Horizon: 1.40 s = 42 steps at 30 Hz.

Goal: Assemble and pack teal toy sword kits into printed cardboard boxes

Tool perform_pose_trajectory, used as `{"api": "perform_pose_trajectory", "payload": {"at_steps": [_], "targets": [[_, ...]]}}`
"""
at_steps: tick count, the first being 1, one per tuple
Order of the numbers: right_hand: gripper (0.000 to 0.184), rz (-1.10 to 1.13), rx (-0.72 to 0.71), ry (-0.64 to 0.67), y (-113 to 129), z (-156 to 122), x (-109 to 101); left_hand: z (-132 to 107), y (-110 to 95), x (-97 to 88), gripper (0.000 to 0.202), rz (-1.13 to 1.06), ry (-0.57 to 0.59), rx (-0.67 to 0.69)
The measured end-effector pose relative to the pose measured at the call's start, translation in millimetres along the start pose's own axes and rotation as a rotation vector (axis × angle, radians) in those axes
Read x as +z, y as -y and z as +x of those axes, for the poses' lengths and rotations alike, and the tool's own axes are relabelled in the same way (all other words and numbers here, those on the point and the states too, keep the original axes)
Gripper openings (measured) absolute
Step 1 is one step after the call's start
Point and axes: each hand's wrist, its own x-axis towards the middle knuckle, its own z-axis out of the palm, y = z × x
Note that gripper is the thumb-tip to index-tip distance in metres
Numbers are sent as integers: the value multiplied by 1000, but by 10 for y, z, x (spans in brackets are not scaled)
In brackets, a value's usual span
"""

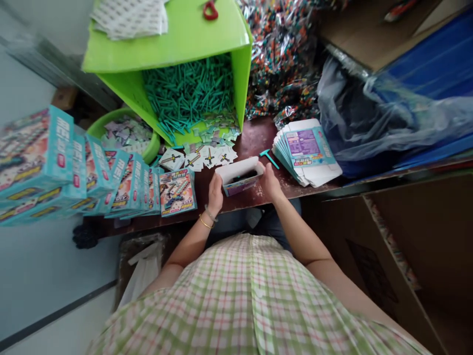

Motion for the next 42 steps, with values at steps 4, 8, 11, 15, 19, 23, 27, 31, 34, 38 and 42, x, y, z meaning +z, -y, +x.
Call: {"api": "perform_pose_trajectory", "payload": {"at_steps": [4, 8, 11, 15, 19, 23, 27, 31, 34, 38, 42], "targets": [[57, 313, 74, 131, 129, 89, -207, 96, -91, -20, 66, -54, 134, 5], [41, 146, -45, 221, 248, 270, -388, 271, -255, -73, 59, -78, 307, -8], [24, -252, -292, 168, 350, 354, -446, 371, -347, -107, 50, -76, 401, 30], [43, -644, -568, 199, 419, 356, -461, 432, -419, -133, 39, -44, 464, 115], [43, -636, -636, 287, 388, 295, -448, 420, -449, -151, 33, 2, 480, 148], [43, -571, -596, 292, 389, 213, -439, 398, -447, -156, 31, 7, 550, 127], [38, -605, -590, 295, 437, 180, -390, 438, -381, -158, 33, -46, 606, 126], [37, -632, -558, 231, 433, 188, -298, 378, -343, -170, 47, -159, 553, 117], [37, -721, -565, 241, 378, 209, -306, 237, -345, -216, 60, -137, 386, 216], [39, -833, -639, 313, 225, 224, -390, 132, -269, -313, 49, 150, 373, 491], [37, -861, -678, 298, 110, 191, -395, 130, -175, -326, 35, 264, 389, 637]]}}
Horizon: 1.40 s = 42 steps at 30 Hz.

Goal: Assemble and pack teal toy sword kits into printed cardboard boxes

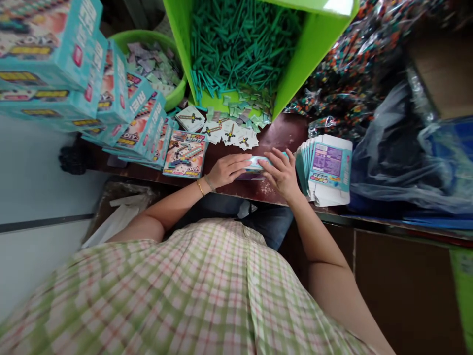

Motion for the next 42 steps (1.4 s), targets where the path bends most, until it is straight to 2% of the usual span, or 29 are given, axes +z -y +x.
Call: {"api": "perform_pose_trajectory", "payload": {"at_steps": [3, 6, 9, 12, 14, 18, 19, 21, 23, 24, 26, 28, 29, 31, 33, 34, 36, 37, 39, 42], "targets": [[34, -9, 24, -63, 95, -8, -8, -12, -37, 58, 33, -25, -84, 21], [32, -9, 53, -96, 219, -24, -62, -31, -95, 134, 37, -57, -182, -24], [32, 33, 70, -81, 263, -47, -55, -43, -73, 183, 42, -60, -164, -104], [34, 96, 80, -113, 196, -49, 37, -41, 32, 210, 47, -93, -118, -160], [36, 126, 81, -157, 129, -45, 103, -45, 98, 245, 49, -136, -143, -199], [36, 135, 118, -286, 143, -105, 247, -70, 84, 407, 75, -224, -221, -352], [42, 133, 156, -354, 206, -146, 309, -69, 45, 462, 75, -231, -248, -392], [67, 170, 244, -466, 405, -258, 479, -42, -61, 563, 69, -231, -329, -435], [89, 260, 308, -459, 647, -383, 676, 15, -183, 616, 70, -254, -387, -432], [96, 311, 338, -423, 754, -436, 762, 49, -244, 612, 70, -286, -365, -419], [106, 397, 438, -391, 880, -493, 860, 103, -362, 530, 63, -385, -205, -379], [105, 485, 581, -453, 862, -463, 826, 110, -494, 356, 54, -467, -30, -323], [101, 543, 643, -503, 812, -415, 768, 89, -574, 243, 51, -467, 9, -289], [94, 693, 705, -565, 698, -253, 632, -5, -759, -12, 45, -369, -42, -216], [92, 864, 675, -541, 664, -10, 573, -154, -942, -270, 35, -201, -172, -126], [91, 955, 637, -492, 700, 138, 602, -239, -1008, -386, 31, -120, -228, -80], [86, 1133, 560, -340, 882, 465, 797, -414, -1045, -578, 27, 38, -304, -42], [84, 1214, 535, -251, 1014, 624, 950, -498, -1008, -651, 27, 130, -325, -71], [82, 1308, 534, -74, 1299, 873, 1297, -651, -839, -754, 31, 350, -324, -245], [78, 1245, 551, 68, 1590, 953, 1694, -825, -500, -840, 42, 614, -226, -559]]}}
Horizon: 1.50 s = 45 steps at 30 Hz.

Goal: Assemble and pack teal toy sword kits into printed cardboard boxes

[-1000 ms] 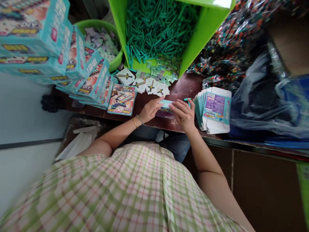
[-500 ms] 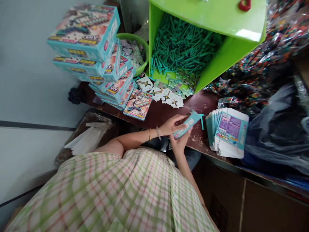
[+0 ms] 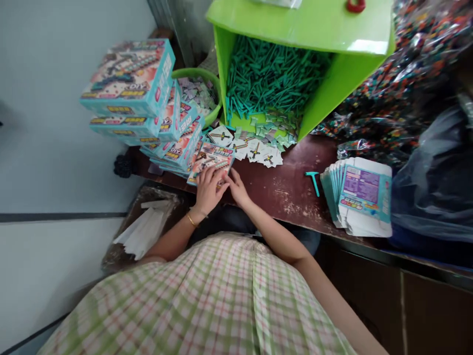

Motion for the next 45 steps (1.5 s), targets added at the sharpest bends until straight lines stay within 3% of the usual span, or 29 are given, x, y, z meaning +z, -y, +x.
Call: {"api": "perform_pose_trajectory", "payload": {"at_steps": [2, 4, 6, 8, 10, 12, 14, 16, 18, 20, 24, 26, 27, 29, 30, 32, 33, 35, 38, 42, 45], "targets": [[71, -81, -36, 6, -118, -102, -7, 29, 150, 70, 44, 97, 49, -45], [60, -208, -152, -8, -153, -271, -248, 60, 189, 99, 43, 117, 25, -20], [47, -445, -296, -81, -103, -446, -706, 109, 130, 105, 42, 71, -26, 40], [39, -738, -351, -252, -6, -620, -1358, 179, -3, 143, 41, -48, -35, 134], [41, -982, -247, -501, 74, -821, -2102, 236, -196, 264, 38, -220, 37, 243], [57, -1125, -10, -762, 88, -1042, -2750, 240, -431, 486, 36, -404, 187, 319], [71, -1191, 189, -871, 43, -1223, -3153, 181, -674, 778, 33, -559, 390, 340], [70, -1224, 245, -847, -9, -1331, -3311, 90, -889, 1076, 30, -659, 595, 323], [59, -1227, 192, -801, 1, -1400, -3349, 7, -1050, 1304, 28, -714, 754, 311], [46, -1176, 69, -841, 108, -1494, -3383, -46, -1151, 1408, 27, -745, 828, 313], [44, -1055, -205, -1065, 434, -1773, -3334, -44, -1228, 1279, 37, -832, 826, 252], [43, -949, -384, -1018, 492, -1840, -3024, 4, -1240, 1165, 59, -956, 743, 157], [40, -858, -495, -914, 475, -1837, -2783, 36, -1241, 1123, 70, -1035, 657, 86], [34, -681, -637, -561, 361, -1766, -2215, 107, -1224, 1082, 82, -1153, 429, -117], [34, -627, -651, -400, 279, -1711, -1945, 142, -1202, 1079, 81, -1168, 319, -241], [36, -603, -626, -215, 120, -1586, -1557, 196, -1133, 1085, 69, -1134, 170, -467], [38, -606, -600, -210, 63, -1521, -1464, 210, -1089, 1085, 64, -1119, 139, -547], [41, -600, -515, -376, 24, -1394, -1456, 206, -999, 1073, 59, -1136, 156, -624], [61, -503, -319, -645, 129, -1241, -1606, 154, -901, 1040, 60, -1163, 272, -639], [100, -391, -257, -569, 322, -1194, -1560, 120, -862, 1026, 62, -1030, 289, -556], [86, -313, -275, -536, 369, -1200, -1446, 122, -893, 1009, 81, -960, 235, -396]]}}
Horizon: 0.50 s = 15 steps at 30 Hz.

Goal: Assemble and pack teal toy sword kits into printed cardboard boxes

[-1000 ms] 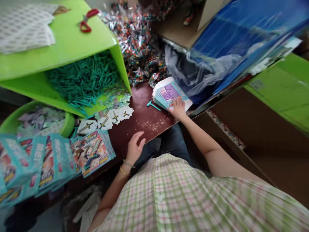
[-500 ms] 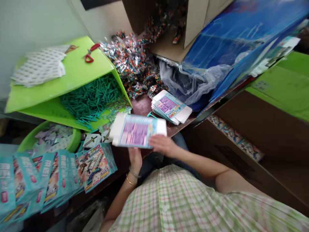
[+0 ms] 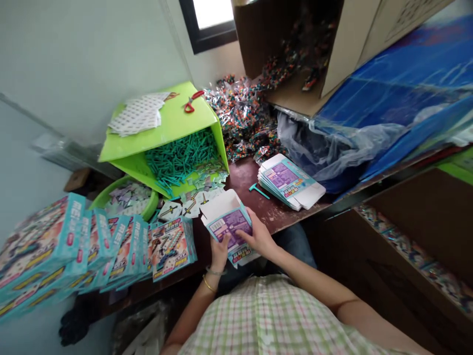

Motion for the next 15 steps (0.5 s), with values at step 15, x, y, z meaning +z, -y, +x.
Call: {"api": "perform_pose_trajectory", "payload": {"at_steps": [15], "targets": [[66, 132, 78, -48, -288, -280, 31, 190, -97, -112, 60, 322, 140, 337]]}}
